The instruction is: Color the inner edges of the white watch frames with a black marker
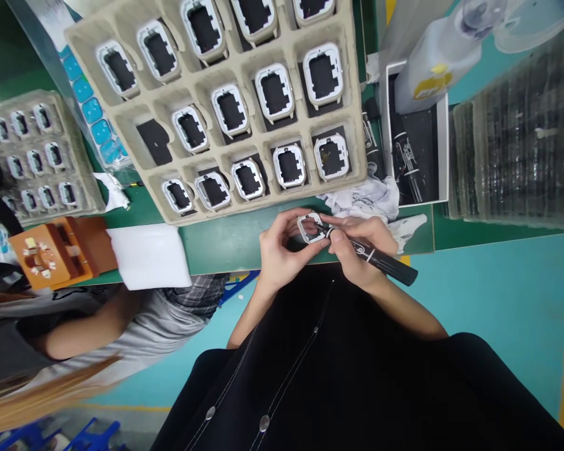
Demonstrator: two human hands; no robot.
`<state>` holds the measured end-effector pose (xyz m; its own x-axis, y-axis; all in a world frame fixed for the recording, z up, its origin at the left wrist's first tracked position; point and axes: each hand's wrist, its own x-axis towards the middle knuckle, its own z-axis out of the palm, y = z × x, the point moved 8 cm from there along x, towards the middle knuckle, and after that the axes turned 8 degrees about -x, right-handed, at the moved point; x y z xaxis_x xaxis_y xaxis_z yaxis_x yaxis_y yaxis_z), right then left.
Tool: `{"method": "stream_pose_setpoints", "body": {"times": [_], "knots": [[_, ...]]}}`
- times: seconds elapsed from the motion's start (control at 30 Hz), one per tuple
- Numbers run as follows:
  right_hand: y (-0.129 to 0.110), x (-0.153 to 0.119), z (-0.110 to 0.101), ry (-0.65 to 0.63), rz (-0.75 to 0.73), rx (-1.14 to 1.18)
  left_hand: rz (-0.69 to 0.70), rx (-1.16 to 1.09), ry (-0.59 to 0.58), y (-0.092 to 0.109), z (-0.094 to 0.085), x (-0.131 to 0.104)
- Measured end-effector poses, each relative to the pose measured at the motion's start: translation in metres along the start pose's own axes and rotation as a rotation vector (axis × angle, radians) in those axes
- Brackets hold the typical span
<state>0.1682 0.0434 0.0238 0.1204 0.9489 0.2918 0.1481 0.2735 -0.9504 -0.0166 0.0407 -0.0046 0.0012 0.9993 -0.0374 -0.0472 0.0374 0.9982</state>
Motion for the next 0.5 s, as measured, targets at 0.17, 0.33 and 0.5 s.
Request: {"method": "stream_pose_setpoints", "body": {"times": [0.17,0.33,0.5], "knots": [[0.004,-0.005,-0.011,0.081,0.009,0.043,0.130,0.147,-0.090,0.021,-0.006,-0.011],[0.014,-0.007,-0.019,0.153,0.027,0.050,0.420,0.409,-0.084,0.090,-0.040,-0.017],[0.022,-0.007,-0.020,0.076,0.033,0.045,0.596,0.727,0.248,0.139,-0.110,0.033]]}}
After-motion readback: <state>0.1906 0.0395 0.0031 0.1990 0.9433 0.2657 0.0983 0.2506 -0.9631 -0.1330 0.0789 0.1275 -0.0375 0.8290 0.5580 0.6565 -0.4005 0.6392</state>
